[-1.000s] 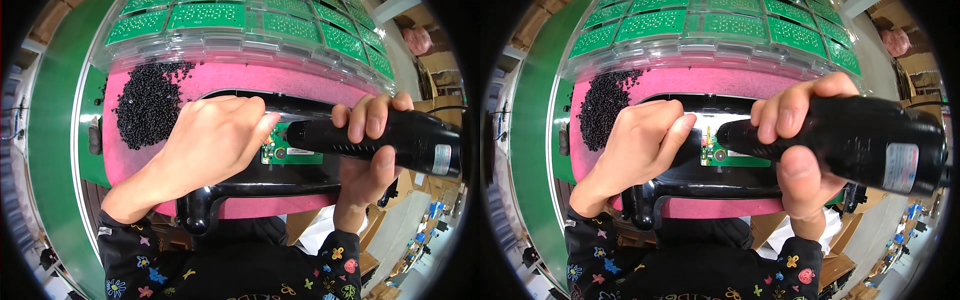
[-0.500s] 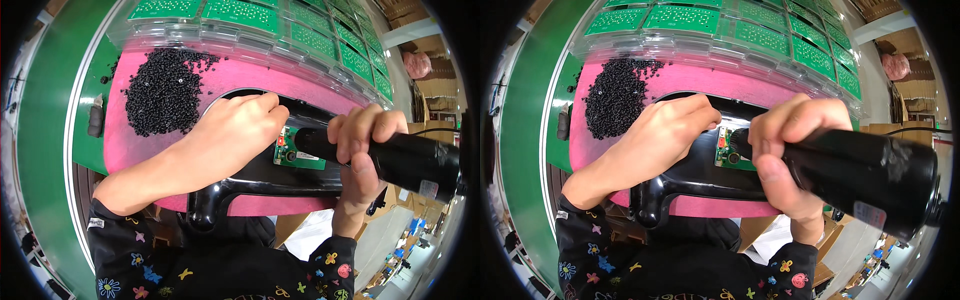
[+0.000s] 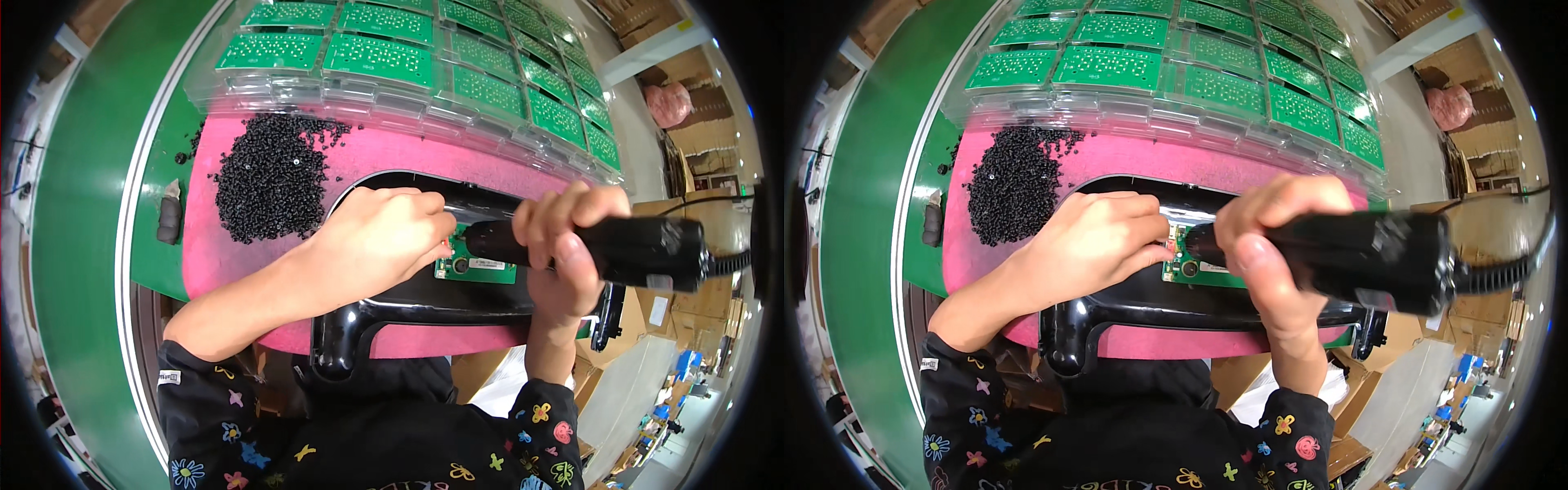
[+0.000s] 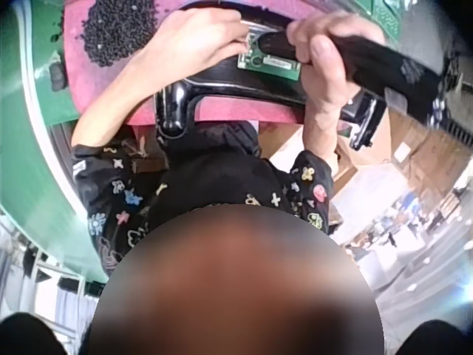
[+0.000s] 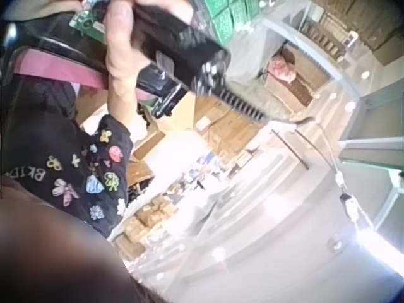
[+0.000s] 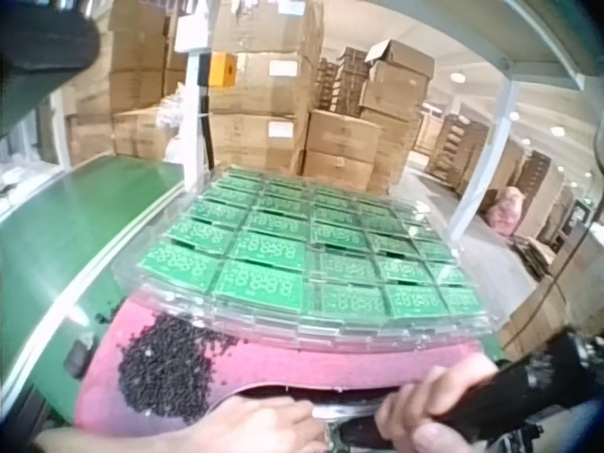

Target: The recorder is assembling electronic circuit boards into plastic housings using an electric screwdriver.

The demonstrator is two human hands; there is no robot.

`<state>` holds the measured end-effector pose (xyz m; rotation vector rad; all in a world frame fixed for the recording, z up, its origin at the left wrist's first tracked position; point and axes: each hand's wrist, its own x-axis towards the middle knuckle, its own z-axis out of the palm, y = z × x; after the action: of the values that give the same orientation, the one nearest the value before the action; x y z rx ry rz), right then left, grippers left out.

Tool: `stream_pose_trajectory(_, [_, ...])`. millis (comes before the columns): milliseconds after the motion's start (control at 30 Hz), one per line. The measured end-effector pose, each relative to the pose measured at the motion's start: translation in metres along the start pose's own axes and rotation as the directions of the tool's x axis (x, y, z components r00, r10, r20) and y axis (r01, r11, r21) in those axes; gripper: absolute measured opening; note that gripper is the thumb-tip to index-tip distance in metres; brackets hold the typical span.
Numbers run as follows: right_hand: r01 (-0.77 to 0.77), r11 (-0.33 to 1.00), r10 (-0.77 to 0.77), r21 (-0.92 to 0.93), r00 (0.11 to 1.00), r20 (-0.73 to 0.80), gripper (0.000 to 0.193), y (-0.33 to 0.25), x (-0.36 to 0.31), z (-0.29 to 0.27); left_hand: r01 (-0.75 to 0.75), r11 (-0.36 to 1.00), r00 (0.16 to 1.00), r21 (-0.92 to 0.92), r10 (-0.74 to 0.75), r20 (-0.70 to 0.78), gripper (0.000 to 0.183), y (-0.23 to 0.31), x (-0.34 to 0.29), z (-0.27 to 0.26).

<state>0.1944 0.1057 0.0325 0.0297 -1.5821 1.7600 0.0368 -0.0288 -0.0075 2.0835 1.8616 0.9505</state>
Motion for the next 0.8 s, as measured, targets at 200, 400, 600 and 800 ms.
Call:
stream_pose_trajectory(200, [0.112,0.965,-0.118,0.239,0.993,0.011,0.027,-0.023,-0.009,-0.012,-0.113,0.994,0.994,0.003,0.113,-0.002,0.019,0.001,0.005,-0.004])
stream_pose_trajectory(400, [0.094,0.966,-0.105,0.241,0.994,0.033,0.028,-0.025,-0.014,-0.018,-0.132,0.991,0.991,-0.026,0.132,-0.026,0.019,0.001,0.008,0.002])
stream_pose_trajectory(600, [0.143,0.936,-0.134,0.323,0.99,-0.049,0.024,-0.026,-0.016,-0.006,-0.113,0.985,0.994,-0.131,0.114,-0.003,0.02,0.002,0.008,0.0])
stream_pose_trajectory(800, [-0.002,0.974,-0.033,0.227,0.988,0.151,0.029,-0.031,-0.012,-0.017,-0.071,0.994,0.997,-0.081,0.071,-0.002,0.019,0.001,0.01,0.003])
